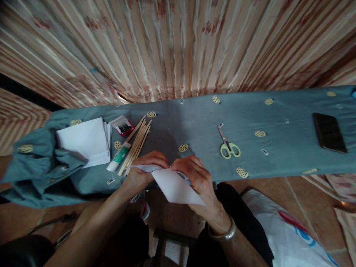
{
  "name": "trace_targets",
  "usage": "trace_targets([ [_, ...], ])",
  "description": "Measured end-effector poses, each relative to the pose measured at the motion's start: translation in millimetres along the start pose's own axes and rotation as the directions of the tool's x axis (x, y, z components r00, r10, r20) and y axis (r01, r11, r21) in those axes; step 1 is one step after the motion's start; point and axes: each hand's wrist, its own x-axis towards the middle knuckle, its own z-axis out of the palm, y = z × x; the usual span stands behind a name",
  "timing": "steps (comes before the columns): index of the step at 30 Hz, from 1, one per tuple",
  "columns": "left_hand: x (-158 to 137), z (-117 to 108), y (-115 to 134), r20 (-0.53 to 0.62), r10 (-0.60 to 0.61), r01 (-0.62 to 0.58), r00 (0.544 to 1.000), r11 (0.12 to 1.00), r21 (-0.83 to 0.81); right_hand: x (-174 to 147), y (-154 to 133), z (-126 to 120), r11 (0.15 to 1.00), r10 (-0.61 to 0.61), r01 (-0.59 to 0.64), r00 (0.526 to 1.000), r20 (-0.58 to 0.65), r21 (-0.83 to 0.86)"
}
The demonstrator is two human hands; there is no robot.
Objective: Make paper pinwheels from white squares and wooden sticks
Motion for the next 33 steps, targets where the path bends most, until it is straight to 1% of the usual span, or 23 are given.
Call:
trace_targets([
  [3, -2, 1, 2, 0.023, -0.025, 0.026, 0.999, 0.999, -0.040, 0, -1, 1, 0.999, 0.034, -0.035, 0.999, 0.016, 0.026],
  [5, -3, 3, 2, 0.021, -0.081, 0.082, 0.997, 0.992, -0.099, 0, -1, 2, 0.996, 0.074, -0.075, 0.997, 0.023, 0.053],
  [9, -4, 9, 1, -0.015, -0.206, 0.201, 0.978, 0.963, -0.181, -1, 4, 5, 0.980, 0.139, -0.137, 0.990, -0.004, 0.145],
  [13, -3, 13, -1, -0.048, -0.250, 0.231, 0.967, 0.941, -0.246, 0, 8, 7, 0.950, 0.215, -0.202, 0.976, -0.033, 0.237],
  [15, -3, 14, -3, -0.036, -0.289, 0.268, 0.957, 0.921, -0.284, 0, 9, 8, 0.941, 0.241, -0.227, 0.970, -0.028, 0.252],
  [17, -4, 16, -6, -0.023, -0.323, 0.299, 0.946, 0.900, -0.318, -1, 11, 10, 0.939, 0.268, -0.254, 0.963, -0.033, 0.232],
  [19, -5, 19, -8, -0.037, -0.340, 0.307, 0.940, 0.886, -0.347, -3, 15, 12, 0.939, 0.297, -0.281, 0.954, -0.052, 0.197],
  [22, -7, 23, -12, -0.089, -0.370, 0.314, 0.925, 0.873, -0.373, -6, 23, 14, 0.934, 0.334, -0.319, 0.940, -0.074, 0.162],
  [25, -8, 27, -13, -0.132, -0.413, 0.335, 0.901, 0.857, -0.391, -7, 27, 16, 0.923, 0.367, -0.355, 0.928, -0.062, 0.151],
  [28, -9, 28, -13, -0.148, -0.419, 0.327, 0.896, 0.847, -0.418, -8, 27, 17, 0.904, 0.399, -0.383, 0.916, -0.051, 0.188],
  [31, -11, 28, -12, -0.133, -0.408, 0.318, 0.903, 0.845, -0.431, -9, 22, 18, 0.888, 0.413, -0.385, 0.909, -0.064, 0.253],
  [33, -13, 28, -11, -0.134, -0.418, 0.328, 0.899, 0.842, -0.428, -11, 20, 18, 0.881, 0.416, -0.385, 0.908, -0.059, 0.276],
])
